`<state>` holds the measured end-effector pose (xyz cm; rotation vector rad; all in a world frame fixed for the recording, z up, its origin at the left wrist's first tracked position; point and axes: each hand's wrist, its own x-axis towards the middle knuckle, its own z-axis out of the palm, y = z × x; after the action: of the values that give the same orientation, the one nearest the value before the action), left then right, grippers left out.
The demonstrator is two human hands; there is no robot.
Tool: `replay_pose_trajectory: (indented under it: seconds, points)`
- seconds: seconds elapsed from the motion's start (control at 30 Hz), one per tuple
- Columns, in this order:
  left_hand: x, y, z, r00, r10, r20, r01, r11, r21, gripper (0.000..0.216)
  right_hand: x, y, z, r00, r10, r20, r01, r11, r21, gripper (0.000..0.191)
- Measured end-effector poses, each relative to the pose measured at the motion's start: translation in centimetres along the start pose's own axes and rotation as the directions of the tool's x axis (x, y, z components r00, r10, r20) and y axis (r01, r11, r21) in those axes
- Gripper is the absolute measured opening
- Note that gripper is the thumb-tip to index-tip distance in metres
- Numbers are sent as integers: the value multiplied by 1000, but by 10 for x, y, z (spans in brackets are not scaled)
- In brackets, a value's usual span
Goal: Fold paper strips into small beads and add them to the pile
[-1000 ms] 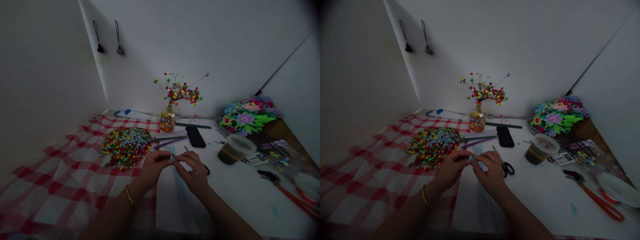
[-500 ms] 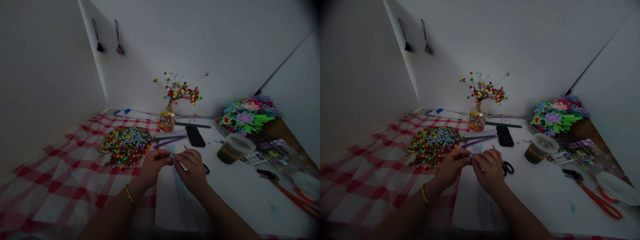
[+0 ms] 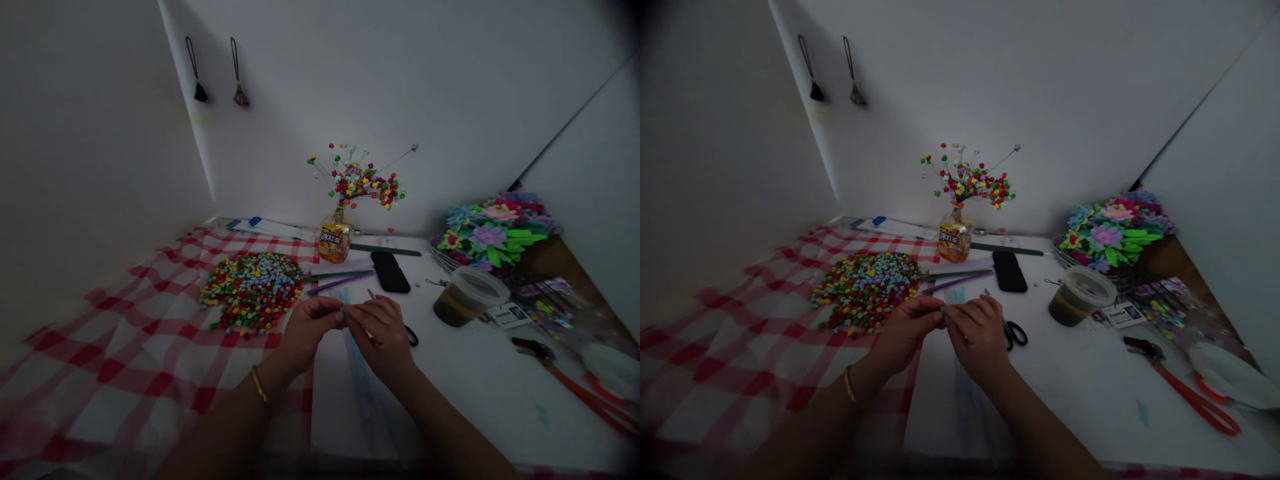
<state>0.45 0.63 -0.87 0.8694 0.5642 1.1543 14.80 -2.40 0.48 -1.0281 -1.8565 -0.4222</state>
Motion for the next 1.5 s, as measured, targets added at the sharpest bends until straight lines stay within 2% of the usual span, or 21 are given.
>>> replay_pose_trajectory:
  seconds: [0.1,0.17,0.2,0.27,0.33,0.4,0.5,0.73,0.93,1.07,1.3,1.4,1.5]
  points:
    - [0,0,-1,1000,25,-19,-24,999,32,17,-2,1,1,998,55,11,-55,998,33,14]
    - [0,1,-1,999,44,-28,-43,998,42,14,-4,2,1,982,181,61,-187,977,107,16]
    - [0,2,-1,998,55,-29,-54,997,52,13,-4,3,1,955,272,117,-289,944,162,18]
    - [-1,3,-1,997,75,-36,-71,993,93,13,-5,5,0,852,454,259,-517,807,285,21]
    - [-1,4,0,995,84,-50,-76,987,145,14,-5,6,0,731,567,379,-682,620,388,21]
    - [-1,5,0,994,86,-66,-72,980,185,14,-4,6,1,650,622,437,-755,469,458,21]
    - [-2,7,2,992,102,-73,-82,969,232,14,-4,6,3,591,646,483,-791,347,504,20]
    - [-4,7,2,994,103,45,-112,941,319,16,-2,7,0,563,650,510,-794,257,550,14]
    - [-4,5,1,989,147,26,-147,919,366,12,0,6,-3,575,612,543,-789,239,566,19]
    - [-5,5,0,982,186,32,-183,893,412,10,-1,7,-3,585,602,543,-793,282,541,17]
    - [-4,3,0,978,211,-2,-190,885,426,10,-1,7,-3,635,571,520,-770,416,484,18]
    - [-4,4,1,975,221,-7,-195,876,440,9,-2,7,-2,630,578,518,-774,420,473,13]
    - [-3,5,1,979,203,-3,-182,884,430,9,-3,6,-1,620,585,523,-780,387,491,11]
